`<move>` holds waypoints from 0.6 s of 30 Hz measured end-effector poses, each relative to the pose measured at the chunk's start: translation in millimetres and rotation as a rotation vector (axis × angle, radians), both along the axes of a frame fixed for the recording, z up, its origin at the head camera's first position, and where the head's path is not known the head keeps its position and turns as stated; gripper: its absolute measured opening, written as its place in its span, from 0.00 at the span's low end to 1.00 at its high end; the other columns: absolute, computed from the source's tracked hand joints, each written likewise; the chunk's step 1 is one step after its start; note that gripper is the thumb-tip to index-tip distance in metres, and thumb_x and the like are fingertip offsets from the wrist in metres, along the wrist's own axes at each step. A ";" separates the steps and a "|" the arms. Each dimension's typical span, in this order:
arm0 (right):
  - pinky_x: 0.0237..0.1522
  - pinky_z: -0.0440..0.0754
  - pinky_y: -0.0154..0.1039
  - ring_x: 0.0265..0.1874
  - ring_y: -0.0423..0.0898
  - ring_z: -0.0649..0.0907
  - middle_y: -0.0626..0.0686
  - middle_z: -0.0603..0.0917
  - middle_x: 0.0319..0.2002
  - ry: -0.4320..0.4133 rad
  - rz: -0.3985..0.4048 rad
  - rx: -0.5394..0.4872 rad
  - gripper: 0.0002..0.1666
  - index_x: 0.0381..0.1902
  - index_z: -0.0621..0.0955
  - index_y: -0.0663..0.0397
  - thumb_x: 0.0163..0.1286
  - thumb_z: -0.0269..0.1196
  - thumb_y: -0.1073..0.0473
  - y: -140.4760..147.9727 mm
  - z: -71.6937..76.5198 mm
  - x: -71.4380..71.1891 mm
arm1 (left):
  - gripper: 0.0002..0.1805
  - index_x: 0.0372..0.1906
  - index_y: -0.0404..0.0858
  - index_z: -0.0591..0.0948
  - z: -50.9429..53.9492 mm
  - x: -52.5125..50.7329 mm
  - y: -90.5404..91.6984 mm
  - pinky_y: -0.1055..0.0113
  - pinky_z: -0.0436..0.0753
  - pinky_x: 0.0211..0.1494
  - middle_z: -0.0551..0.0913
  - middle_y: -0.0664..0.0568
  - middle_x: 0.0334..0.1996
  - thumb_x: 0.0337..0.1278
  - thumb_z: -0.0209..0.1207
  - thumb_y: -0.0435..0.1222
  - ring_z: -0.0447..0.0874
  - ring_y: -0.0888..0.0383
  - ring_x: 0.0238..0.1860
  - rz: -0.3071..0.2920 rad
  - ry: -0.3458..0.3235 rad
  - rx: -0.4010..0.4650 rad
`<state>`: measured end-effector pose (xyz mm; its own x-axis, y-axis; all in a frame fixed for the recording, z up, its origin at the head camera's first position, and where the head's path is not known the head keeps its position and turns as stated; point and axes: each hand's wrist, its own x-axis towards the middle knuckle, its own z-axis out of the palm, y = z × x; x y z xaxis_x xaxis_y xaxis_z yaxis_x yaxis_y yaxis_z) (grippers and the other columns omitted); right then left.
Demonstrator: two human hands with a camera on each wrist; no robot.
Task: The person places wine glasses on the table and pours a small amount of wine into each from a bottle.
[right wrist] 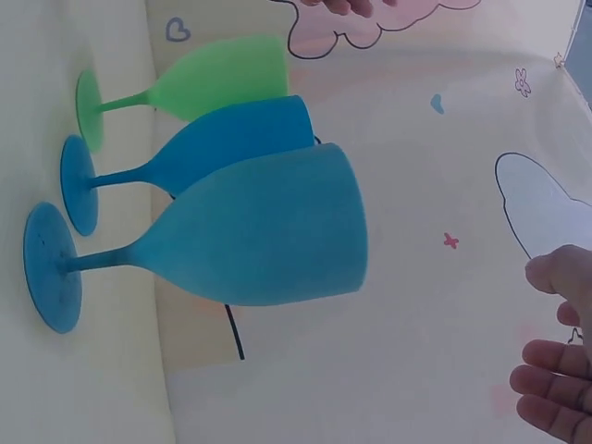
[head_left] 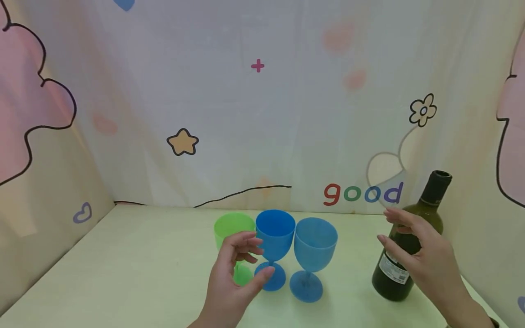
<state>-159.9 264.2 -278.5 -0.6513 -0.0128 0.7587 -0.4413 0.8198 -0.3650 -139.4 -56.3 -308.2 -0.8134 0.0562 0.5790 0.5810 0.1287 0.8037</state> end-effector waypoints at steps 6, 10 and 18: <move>0.48 0.61 0.10 0.42 0.12 0.70 0.15 0.71 0.50 0.093 0.000 -0.032 0.38 0.57 0.78 0.55 0.44 0.75 0.71 13.8 -0.9 5.7 | 0.31 0.62 0.46 0.67 -3.3 -1.4 12.9 0.71 0.77 0.55 0.78 0.50 0.52 0.54 0.67 0.36 0.78 0.62 0.50 -0.067 -0.134 -0.003; 0.47 0.59 0.09 0.41 0.10 0.66 0.30 0.79 0.51 0.065 -0.155 -0.072 0.37 0.59 0.77 0.56 0.49 0.74 0.69 24.9 -4.6 10.2 | 0.32 0.62 0.45 0.66 -9.6 -5.4 21.3 0.70 0.77 0.57 0.77 0.49 0.53 0.54 0.67 0.39 0.78 0.60 0.52 -0.097 -0.191 -0.040; 0.25 0.63 0.10 0.40 0.11 0.63 0.21 0.71 0.47 0.055 -0.347 -0.177 0.35 0.61 0.75 0.55 0.54 0.72 0.67 42.0 -13.1 12.1 | 0.30 0.62 0.42 0.66 -33.8 -14.6 37.6 0.70 0.77 0.55 0.75 0.51 0.53 0.57 0.65 0.42 0.77 0.56 0.52 -0.128 -0.204 -0.067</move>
